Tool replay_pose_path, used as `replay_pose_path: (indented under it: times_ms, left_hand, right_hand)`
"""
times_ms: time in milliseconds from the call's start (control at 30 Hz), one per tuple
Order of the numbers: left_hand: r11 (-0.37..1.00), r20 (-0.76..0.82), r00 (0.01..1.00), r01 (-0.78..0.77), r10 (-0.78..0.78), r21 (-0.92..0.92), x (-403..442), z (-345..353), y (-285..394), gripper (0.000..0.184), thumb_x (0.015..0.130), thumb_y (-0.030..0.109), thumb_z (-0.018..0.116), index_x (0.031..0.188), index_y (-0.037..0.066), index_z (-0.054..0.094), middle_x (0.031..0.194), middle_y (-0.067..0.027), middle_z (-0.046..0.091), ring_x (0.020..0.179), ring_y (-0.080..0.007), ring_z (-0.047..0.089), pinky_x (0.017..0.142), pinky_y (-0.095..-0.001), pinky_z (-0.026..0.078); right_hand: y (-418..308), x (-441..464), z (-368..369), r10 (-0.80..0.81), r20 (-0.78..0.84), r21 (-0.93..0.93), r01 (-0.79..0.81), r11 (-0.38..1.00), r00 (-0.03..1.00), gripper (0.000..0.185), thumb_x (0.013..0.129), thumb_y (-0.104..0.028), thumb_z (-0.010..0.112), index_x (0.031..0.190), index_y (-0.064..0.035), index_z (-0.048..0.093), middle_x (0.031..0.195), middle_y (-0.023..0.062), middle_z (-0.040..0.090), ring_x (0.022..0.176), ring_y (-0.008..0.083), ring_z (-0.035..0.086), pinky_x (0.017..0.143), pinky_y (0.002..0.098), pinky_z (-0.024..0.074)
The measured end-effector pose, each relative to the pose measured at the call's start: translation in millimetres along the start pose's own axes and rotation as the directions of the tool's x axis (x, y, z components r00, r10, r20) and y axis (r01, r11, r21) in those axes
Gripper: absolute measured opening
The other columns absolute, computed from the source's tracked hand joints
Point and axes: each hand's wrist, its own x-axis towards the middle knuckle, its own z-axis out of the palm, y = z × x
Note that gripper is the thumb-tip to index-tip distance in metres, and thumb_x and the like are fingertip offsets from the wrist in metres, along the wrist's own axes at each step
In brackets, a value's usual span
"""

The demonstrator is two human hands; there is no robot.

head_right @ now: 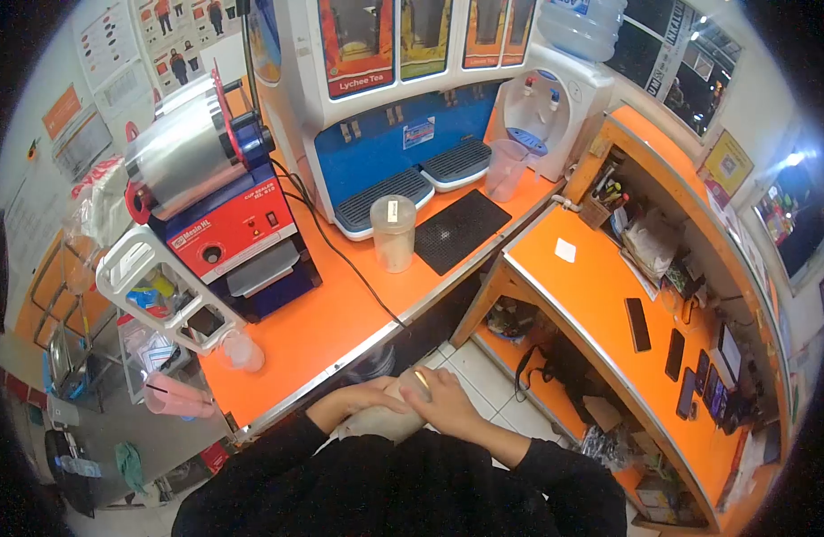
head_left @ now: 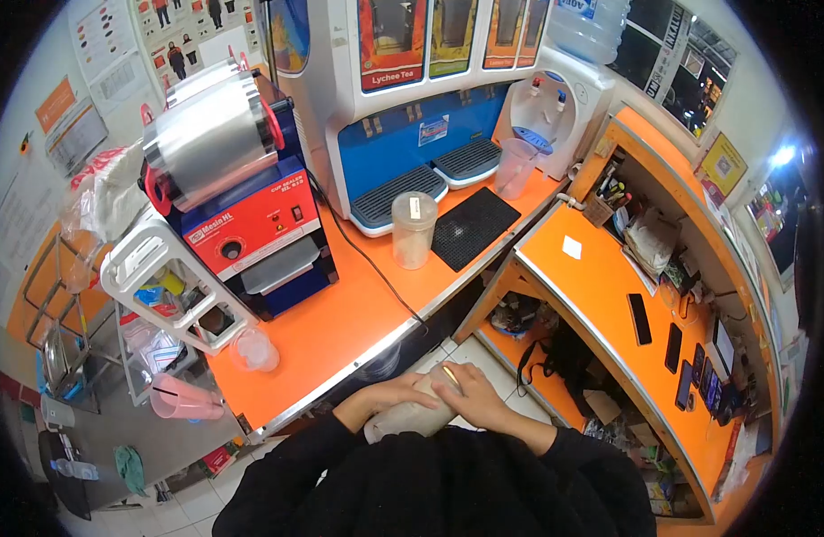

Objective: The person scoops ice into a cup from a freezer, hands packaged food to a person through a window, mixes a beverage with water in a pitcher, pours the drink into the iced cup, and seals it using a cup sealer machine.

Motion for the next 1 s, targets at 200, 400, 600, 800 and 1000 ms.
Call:
replay_pose_path:
  times_ms: [200, 400, 600, 800, 1000]
  left_hand:
    - [0.977, -0.089, 0.995, -0.015, 0.034, 0.211, -11.5, 20.0, 22.0, 0.058, 0.076, 0.023, 0.076, 0.124, 0.000, 0.052, 0.111, -0.0087, 0.060, 0.102, -0.0169, 0.056, 0.089, -0.0304, 0.044]
    - [0.986, -0.050, 0.995, -0.087, 0.081, -0.143, -4.2, 8.2, -35.3, 0.058, 0.076, 0.019, 0.075, 0.126, 0.001, 0.050, 0.117, -0.0080, 0.057, 0.106, -0.0172, 0.054, 0.093, -0.0308, 0.043]
    - [0.999, -0.100, 0.994, 0.041, -0.041, 0.003, -13.2, 13.5, 11.4, 0.062, 0.077, 0.017, 0.075, 0.130, 0.001, 0.047, 0.119, -0.0087, 0.056, 0.113, -0.0162, 0.049, 0.099, -0.0309, 0.038]
    - [0.982, -0.149, 0.986, -0.047, 0.075, 0.183, -15.5, 17.5, 9.7, 0.061, 0.076, 0.018, 0.076, 0.128, 0.000, 0.049, 0.118, -0.0084, 0.057, 0.111, -0.0154, 0.050, 0.097, -0.0297, 0.038]
    - [0.928, 0.197, 0.966, -0.084, 0.165, -0.362, -19.4, -11.5, -30.8, 0.085, 0.063, 0.029, 0.085, 0.132, 0.002, 0.045, 0.122, -0.0094, 0.056, 0.112, -0.0203, 0.053, 0.097, -0.0314, 0.040]
  right_hand:
    - [-17.8, 1.6, -0.3, 0.237, 0.017, -0.014, -0.237, 0.972, 0.971, 0.069, 0.084, -0.058, 0.051, 0.117, 0.0029, 0.057, 0.106, 0.0272, 0.056, 0.105, 0.0392, 0.051, 0.093, 0.0430, 0.0396]
    - [-16.2, -5.2, 17.5, -0.245, -0.258, 0.037, 0.263, 0.964, 0.935, 0.039, 0.079, -0.028, 0.065, 0.111, -0.0046, 0.061, 0.086, 0.0174, 0.054, 0.087, 0.0330, 0.050, 0.083, 0.0396, 0.0411]
    - [-21.0, 0.8, -6.3, 0.295, 0.075, 0.155, -0.303, 0.940, 0.953, 0.068, 0.082, -0.054, 0.057, 0.123, 0.0008, 0.053, 0.108, 0.0228, 0.052, 0.095, 0.0371, 0.054, 0.088, 0.0434, 0.0415]
    - [-19.3, 5.9, 0.2, 0.223, 0.037, 0.112, -0.226, 0.968, 0.974, 0.079, 0.083, -0.061, 0.052, 0.119, 0.0100, 0.052, 0.111, 0.0236, 0.052, 0.100, 0.0376, 0.052, 0.089, 0.0398, 0.0418]
    - [-15.8, 1.9, 4.4, -0.416, -0.052, 0.169, 0.418, 0.892, 0.908, 0.068, 0.072, -0.040, 0.074, 0.121, -0.0001, 0.048, 0.107, 0.0180, 0.048, 0.105, 0.0328, 0.047, 0.091, 0.0389, 0.0395]
